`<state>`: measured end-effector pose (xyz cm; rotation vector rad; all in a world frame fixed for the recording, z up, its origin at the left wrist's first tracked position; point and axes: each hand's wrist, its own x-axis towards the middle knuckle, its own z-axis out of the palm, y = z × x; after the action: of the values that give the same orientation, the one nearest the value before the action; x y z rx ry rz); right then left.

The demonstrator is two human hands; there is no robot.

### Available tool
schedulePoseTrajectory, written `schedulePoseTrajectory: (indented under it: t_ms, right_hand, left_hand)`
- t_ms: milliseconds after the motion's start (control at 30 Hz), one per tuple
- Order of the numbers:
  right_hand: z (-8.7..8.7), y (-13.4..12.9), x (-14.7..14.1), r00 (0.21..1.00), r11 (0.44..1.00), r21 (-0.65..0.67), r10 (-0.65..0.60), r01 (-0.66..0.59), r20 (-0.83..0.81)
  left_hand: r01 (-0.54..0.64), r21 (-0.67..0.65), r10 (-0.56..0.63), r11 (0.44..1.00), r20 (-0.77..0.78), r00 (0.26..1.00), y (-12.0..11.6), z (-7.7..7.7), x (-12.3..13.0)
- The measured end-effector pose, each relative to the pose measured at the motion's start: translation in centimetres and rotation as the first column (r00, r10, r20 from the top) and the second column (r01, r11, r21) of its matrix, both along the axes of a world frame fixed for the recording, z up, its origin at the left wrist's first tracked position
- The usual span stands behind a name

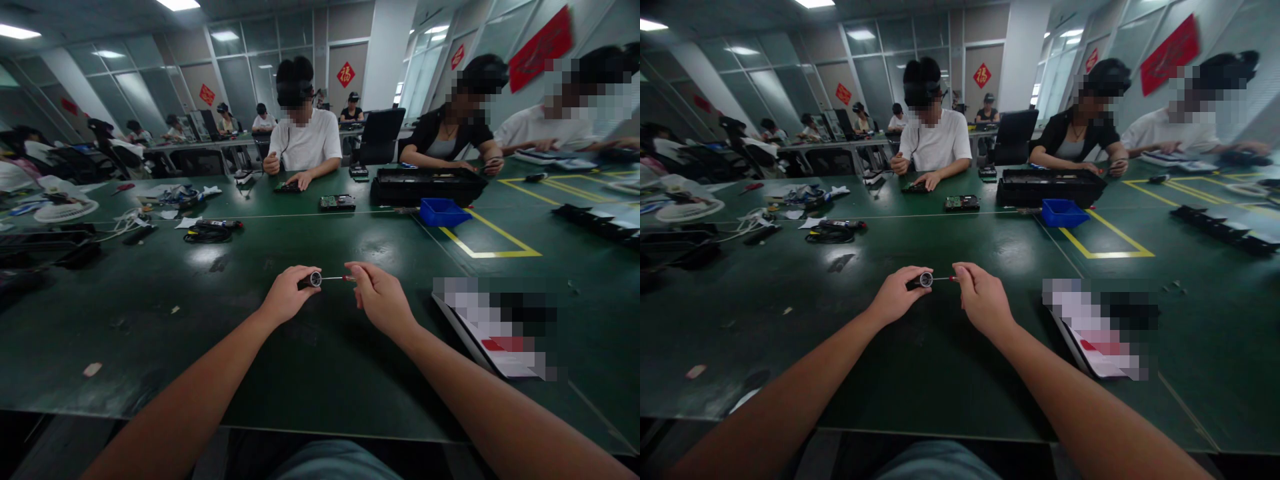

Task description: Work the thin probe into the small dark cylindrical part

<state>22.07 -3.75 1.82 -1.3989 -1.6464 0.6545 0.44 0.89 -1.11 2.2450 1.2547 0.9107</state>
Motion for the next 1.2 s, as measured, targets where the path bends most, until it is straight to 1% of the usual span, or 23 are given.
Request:
schedulePoseTrajectory:
  t_ms: [100, 233, 367, 567, 733, 833, 967, 1100, 1133, 1200]
  right_hand:
    - [-0.1, -0.1, -0.1, 0.999, 0.999, 0.027, 0.032, -0.033, 0.011]
    - [-0.5, -0.1, 0.0, 0.999, 0.995, 0.09, 0.045, -0.044, -0.008]
    - [-0.6, 0.0, 0.1, 0.998, 0.996, 0.066, 0.063, -0.061, -0.029]
    - [-0.4, 0.0, 0.0, 1.0, 0.998, 0.06, 0.028, -0.028, 0.015]
    - [-0.4, -0.2, 0.0, 0.997, 0.994, 0.079, 0.071, -0.071, -0.003]
    - [-0.5, -0.3, 0.0, 0.997, 0.995, 0.077, 0.073, -0.071, -0.034]
    - [-0.9, -0.1, -0.1, 0.996, 0.997, 0.072, 0.017, -0.011, -0.085]
    - [-1.4, 0.4, -0.2, 0.965, 0.995, 0.085, -0.027, 0.051, -0.262]
    - [-1.4, 0.4, -0.2, 0.955, 0.996, 0.076, -0.027, 0.051, -0.296]
    - [-1.3, 0.6, -0.2, 0.949, 0.997, 0.067, -0.004, 0.027, -0.314]
  left_hand:
    - [0.004, 0.002, -0.004, 1.0, 0.008, 1.0, -0.1, 0.1, 0.1]
    - [0.016, -0.014, -0.016, 1.0, 0.011, 1.0, -0.2, 0.3, 0.3]
    - [0.024, -0.018, -0.024, 1.0, 0.009, 1.0, -0.3, 0.3, 0.3]
    - [0.028, -0.022, -0.028, 0.999, 0.006, 1.0, -0.3, 0.2, 0.2]
    - [0.027, -0.032, -0.027, 0.999, -0.009, 1.0, -0.4, 0.5, 0.2]
    - [0.027, -0.03, -0.027, 0.999, -0.009, 1.0, -0.4, 0.6, 0.2]
    - [0.038, -0.027, -0.038, 0.999, -0.011, 0.999, -0.5, 0.6, 0.3]
    - [0.041, -0.026, -0.041, 0.999, -0.012, 0.999, -0.5, 0.7, 0.5]
    - [0.039, -0.026, -0.039, 0.999, -0.014, 0.999, -0.5, 0.7, 0.5]
    - [0.025, -0.026, -0.026, 0.999, -0.016, 1.0, -0.5, 0.6, 0.5]
